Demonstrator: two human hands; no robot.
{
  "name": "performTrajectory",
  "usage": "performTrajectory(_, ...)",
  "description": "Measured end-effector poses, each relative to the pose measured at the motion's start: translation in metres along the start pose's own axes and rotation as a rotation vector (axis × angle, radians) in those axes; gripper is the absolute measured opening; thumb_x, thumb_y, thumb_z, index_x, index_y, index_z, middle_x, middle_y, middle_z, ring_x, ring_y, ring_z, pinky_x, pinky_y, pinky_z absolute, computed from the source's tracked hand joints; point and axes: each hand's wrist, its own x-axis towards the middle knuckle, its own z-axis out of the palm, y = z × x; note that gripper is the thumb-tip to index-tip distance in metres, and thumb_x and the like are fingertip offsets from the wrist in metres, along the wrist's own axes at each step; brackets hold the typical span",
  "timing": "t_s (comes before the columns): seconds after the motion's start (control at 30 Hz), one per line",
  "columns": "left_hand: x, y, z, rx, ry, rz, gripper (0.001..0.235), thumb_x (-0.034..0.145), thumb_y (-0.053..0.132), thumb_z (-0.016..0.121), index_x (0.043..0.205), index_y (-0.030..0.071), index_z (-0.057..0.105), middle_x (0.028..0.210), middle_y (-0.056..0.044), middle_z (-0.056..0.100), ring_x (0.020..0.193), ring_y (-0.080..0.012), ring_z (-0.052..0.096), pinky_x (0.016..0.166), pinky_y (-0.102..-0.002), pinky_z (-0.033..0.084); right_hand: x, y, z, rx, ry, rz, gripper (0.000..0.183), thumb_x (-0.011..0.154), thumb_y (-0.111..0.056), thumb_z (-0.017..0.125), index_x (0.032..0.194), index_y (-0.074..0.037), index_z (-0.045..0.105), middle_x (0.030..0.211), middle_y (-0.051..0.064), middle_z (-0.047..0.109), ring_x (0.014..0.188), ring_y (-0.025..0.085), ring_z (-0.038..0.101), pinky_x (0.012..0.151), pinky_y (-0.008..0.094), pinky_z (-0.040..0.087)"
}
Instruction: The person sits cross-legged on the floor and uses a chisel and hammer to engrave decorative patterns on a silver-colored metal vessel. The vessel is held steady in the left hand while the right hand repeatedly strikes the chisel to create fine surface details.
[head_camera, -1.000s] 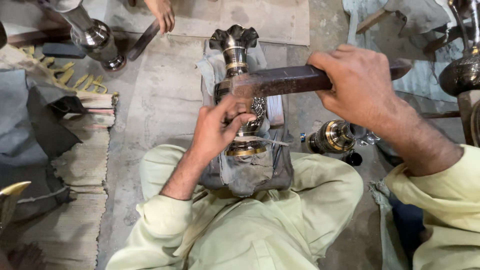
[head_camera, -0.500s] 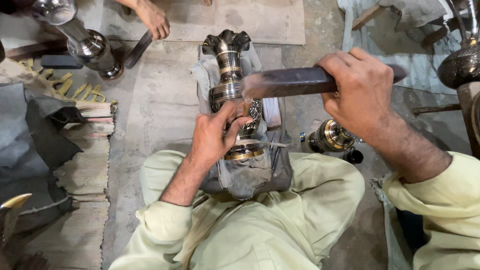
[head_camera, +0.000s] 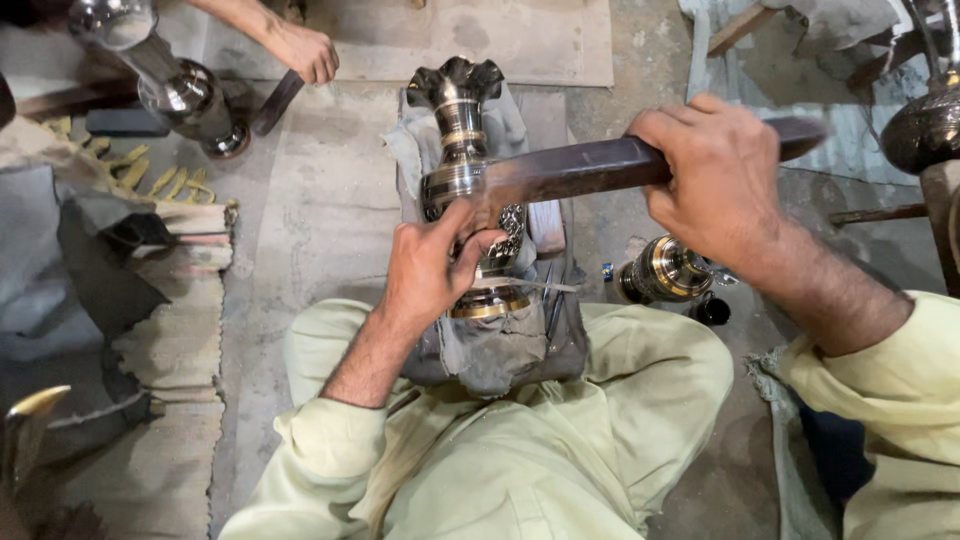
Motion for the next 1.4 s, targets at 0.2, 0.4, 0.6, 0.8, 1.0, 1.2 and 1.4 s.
performTrajectory(0.2, 0.000, 0.000, 0.001, 0.020, 0.006, -0.006, 0.034, 0.094, 0.012, 0.076, 0.125, 0.009, 0.062, 0.089, -0.011, 0.078, 0.072, -0.0277, 0.078, 0.060, -0.037, 0.058, -0.002, 0.000, 0.004, 0.040, 0.033, 0.039, 0.021, 0.080, -0.003, 0.076, 0.099, -0.006, 0.067, 0.084, 0.011, 0.067, 0.084, 0.032, 0.063, 0.075, 0.045, 0.048)
performTrajectory(0.4, 0.001, 0.000, 0.001, 0.048, 0.000, -0.017, 0.037, 0.092, 0.016, 0.082, 0.125, 0.009, 0.064, 0.086, -0.015, 0.076, 0.070, -0.0325, 0.075, 0.059, -0.040, 0.056, -0.002, -0.003, 0.006, 0.011, 0.065, 0.030, 0.022, 0.082, -0.005, 0.078, 0.101, -0.005, 0.067, 0.089, 0.012, 0.068, 0.082, 0.033, 0.064, 0.075, 0.045, 0.048)
performTrajectory(0.6, 0.002, -0.002, 0.000, 0.071, -0.005, 0.013, 0.036, 0.092, 0.018, 0.083, 0.121, 0.009, 0.065, 0.083, -0.016, 0.075, 0.074, -0.0357, 0.075, 0.061, -0.042, 0.055, -0.001, -0.004, 0.004, -0.024, 0.084, 0.030, 0.025, 0.081, -0.008, 0.078, 0.103, -0.005, 0.067, 0.091, 0.013, 0.068, 0.085, 0.035, 0.064, 0.077, 0.046, 0.048)
performTrajectory(0.8, 0.002, 0.000, -0.002, 0.041, 0.009, 0.105, 0.034, 0.093, 0.016, 0.081, 0.122, 0.009, 0.063, 0.091, -0.015, 0.077, 0.080, -0.0332, 0.076, 0.066, -0.040, 0.058, -0.001, -0.007, 0.000, -0.080, 0.055, 0.070, 0.030, 0.075, -0.007, 0.080, 0.102, -0.006, 0.067, 0.090, 0.012, 0.067, 0.085, 0.035, 0.064, 0.075, 0.046, 0.049)
performTrajectory(1.0, 0.000, -0.006, -0.001, -0.010, 0.004, 0.125, 0.036, 0.094, 0.013, 0.078, 0.126, 0.008, 0.063, 0.095, -0.014, 0.077, 0.088, -0.0301, 0.079, 0.071, -0.035, 0.061, -0.008, -0.010, -0.007, 0.008, 0.086, 0.085, 0.028, 0.077, -0.005, 0.078, 0.103, -0.007, 0.067, 0.097, 0.009, 0.068, 0.089, 0.032, 0.064, 0.081, 0.045, 0.051)
performTrajectory(1.2, 0.007, -0.011, 0.001, -0.106, 0.065, -0.216, 0.036, 0.092, 0.015, 0.082, 0.124, 0.011, 0.066, 0.083, -0.008, 0.080, 0.067, -0.0186, 0.076, 0.059, -0.030, 0.059, -0.020, 0.000, -0.003, -0.155, -0.073, 0.065, 0.034, 0.069, -0.007, 0.076, 0.103, -0.010, 0.070, 0.091, 0.009, 0.070, 0.090, 0.034, 0.066, 0.076, 0.046, 0.051)
performTrajectory(1.4, 0.020, -0.002, -0.015, -0.206, -0.143, 0.070, 0.040, 0.091, 0.011, 0.081, 0.127, 0.010, 0.063, 0.091, -0.008, 0.079, 0.081, -0.0200, 0.080, 0.067, -0.033, 0.059, -0.039, 0.001, 0.021, 0.198, -0.197, 0.403, 0.028, 0.082, -0.023, 0.082, 0.098, -0.007, 0.067, 0.077, 0.016, 0.066, 0.075, 0.039, 0.065, 0.067, 0.048, 0.047)
